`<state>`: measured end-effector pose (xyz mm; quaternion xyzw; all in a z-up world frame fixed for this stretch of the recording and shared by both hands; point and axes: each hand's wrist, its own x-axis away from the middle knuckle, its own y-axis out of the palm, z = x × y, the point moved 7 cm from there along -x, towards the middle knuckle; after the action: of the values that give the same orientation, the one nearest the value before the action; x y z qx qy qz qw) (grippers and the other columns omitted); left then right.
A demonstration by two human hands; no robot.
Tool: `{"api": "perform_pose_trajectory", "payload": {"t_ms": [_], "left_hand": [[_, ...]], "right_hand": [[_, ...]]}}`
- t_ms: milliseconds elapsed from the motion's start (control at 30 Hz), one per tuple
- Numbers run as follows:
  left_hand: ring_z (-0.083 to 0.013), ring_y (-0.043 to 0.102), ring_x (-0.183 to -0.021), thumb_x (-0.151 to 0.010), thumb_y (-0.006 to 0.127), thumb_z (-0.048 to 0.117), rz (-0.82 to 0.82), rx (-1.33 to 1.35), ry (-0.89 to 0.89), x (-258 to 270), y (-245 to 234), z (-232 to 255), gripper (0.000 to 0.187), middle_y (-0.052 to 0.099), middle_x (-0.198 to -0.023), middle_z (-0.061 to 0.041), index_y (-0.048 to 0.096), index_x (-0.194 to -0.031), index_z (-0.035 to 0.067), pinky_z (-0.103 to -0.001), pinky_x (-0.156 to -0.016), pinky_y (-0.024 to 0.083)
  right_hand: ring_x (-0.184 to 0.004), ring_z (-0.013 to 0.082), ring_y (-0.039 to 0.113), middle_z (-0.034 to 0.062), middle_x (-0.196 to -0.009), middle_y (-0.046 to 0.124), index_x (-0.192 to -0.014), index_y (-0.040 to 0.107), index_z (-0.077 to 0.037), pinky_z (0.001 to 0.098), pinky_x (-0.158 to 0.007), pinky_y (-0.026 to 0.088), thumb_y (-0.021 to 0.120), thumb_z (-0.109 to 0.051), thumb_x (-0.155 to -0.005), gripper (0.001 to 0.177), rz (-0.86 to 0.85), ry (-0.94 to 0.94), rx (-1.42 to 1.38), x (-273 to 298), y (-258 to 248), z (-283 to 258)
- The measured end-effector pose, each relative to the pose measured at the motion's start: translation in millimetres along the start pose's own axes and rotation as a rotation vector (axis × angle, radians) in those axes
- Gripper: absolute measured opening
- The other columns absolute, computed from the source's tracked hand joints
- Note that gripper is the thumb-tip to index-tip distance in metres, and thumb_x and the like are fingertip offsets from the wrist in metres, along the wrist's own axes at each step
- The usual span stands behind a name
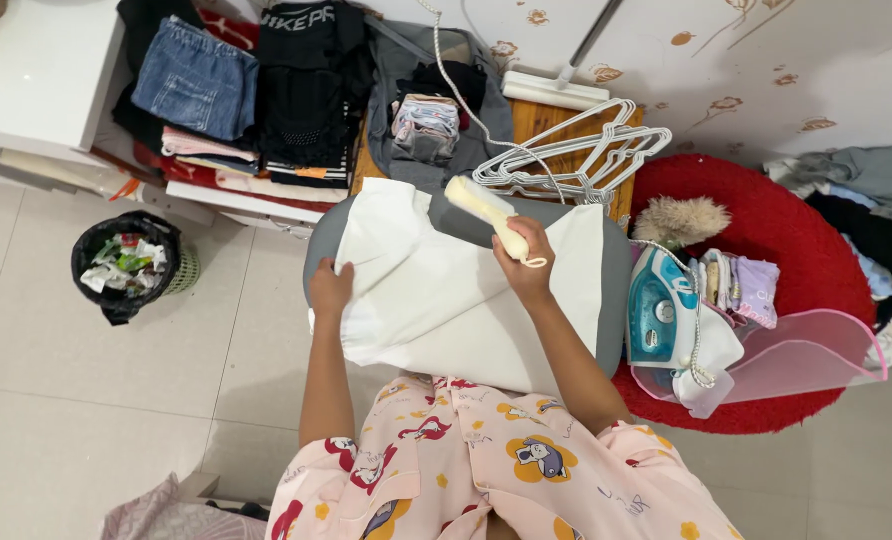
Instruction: The person cleans a white shirt by rolling a lint roller across the fabric while it is laid out on an ironing board.
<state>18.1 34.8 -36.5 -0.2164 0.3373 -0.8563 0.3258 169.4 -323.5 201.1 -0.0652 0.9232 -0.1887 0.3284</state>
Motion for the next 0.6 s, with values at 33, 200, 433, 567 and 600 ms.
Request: {"api": "perform_pose_trajectory", "payload": {"t_ms": [33,200,433,567,600], "left_hand": [[-0.0471,0.067,-0.101,-0.087,0.071,0.032,0.003,0.031,-0.016,7.1,4.7,-6.6,0.046,0.071,-0.108,-0.028,0.066,-0.115,-0.005,-0.048,-0.089,0.052],[-0.0492,0.065,-0.103,-0.089,0.064,0.03,-0.036,0.086,-0.084,42.1,22.6,-27.2,0.048,0.069,-0.109,-0.033,0.063,-0.119,-0.008,-0.049,-0.091,0.05],[-0.0439,0.069,-0.099,-0.099,0.053,0.033,-0.138,0.019,-0.324,86.2,-15.1,12.4,0.037,0.073,-0.105,-0.026,0.07,-0.109,0.002,-0.048,-0.091,0.052],[-0.0372,0.067,-0.096,-0.089,0.064,0.026,0.02,-0.073,-0.168,85.0,-43.0,43.6,0.026,0.069,-0.105,-0.016,0.064,-0.106,0.006,-0.049,-0.081,0.052],[-0.0376,0.065,-0.097,-0.088,0.067,0.023,0.063,-0.087,-0.111,82.5,-46.4,48.3,0.027,0.067,-0.106,-0.016,0.063,-0.108,0.006,-0.049,-0.081,0.052]], "right_hand": [[-0.101,0.0298,0.069,0.0132,-0.12,0.065,-0.117,0.061,-0.006,0.0356,-0.086,0.058,0.084,0.001,-0.084,0.041,0.008,-0.037,0.012,-3.7,0.2,-3.9],[-0.097,0.0283,0.07,0.0135,-0.12,0.064,-0.112,0.062,-0.008,0.0347,-0.079,0.058,0.085,0.0,-0.082,0.039,-0.095,-0.061,0.045,-11.4,19.6,-15.7],[-0.1,0.029,0.072,0.011,-0.128,0.068,-0.113,0.061,-0.007,0.0359,-0.082,0.059,0.079,0.002,-0.086,0.034,-0.236,-0.084,-0.014,5.0,48.9,-25.1],[-0.103,0.0298,0.072,0.0125,-0.128,0.067,-0.112,0.062,-0.006,0.035,-0.082,0.06,0.079,0.002,-0.086,0.033,-0.238,-0.108,-0.045,2.6,47.4,-26.2],[-0.104,0.0303,0.072,0.013,-0.128,0.066,-0.112,0.062,-0.006,0.0346,-0.082,0.06,0.079,0.002,-0.086,0.032,-0.245,-0.107,-0.056,1.6,47.8,-25.6]]}}
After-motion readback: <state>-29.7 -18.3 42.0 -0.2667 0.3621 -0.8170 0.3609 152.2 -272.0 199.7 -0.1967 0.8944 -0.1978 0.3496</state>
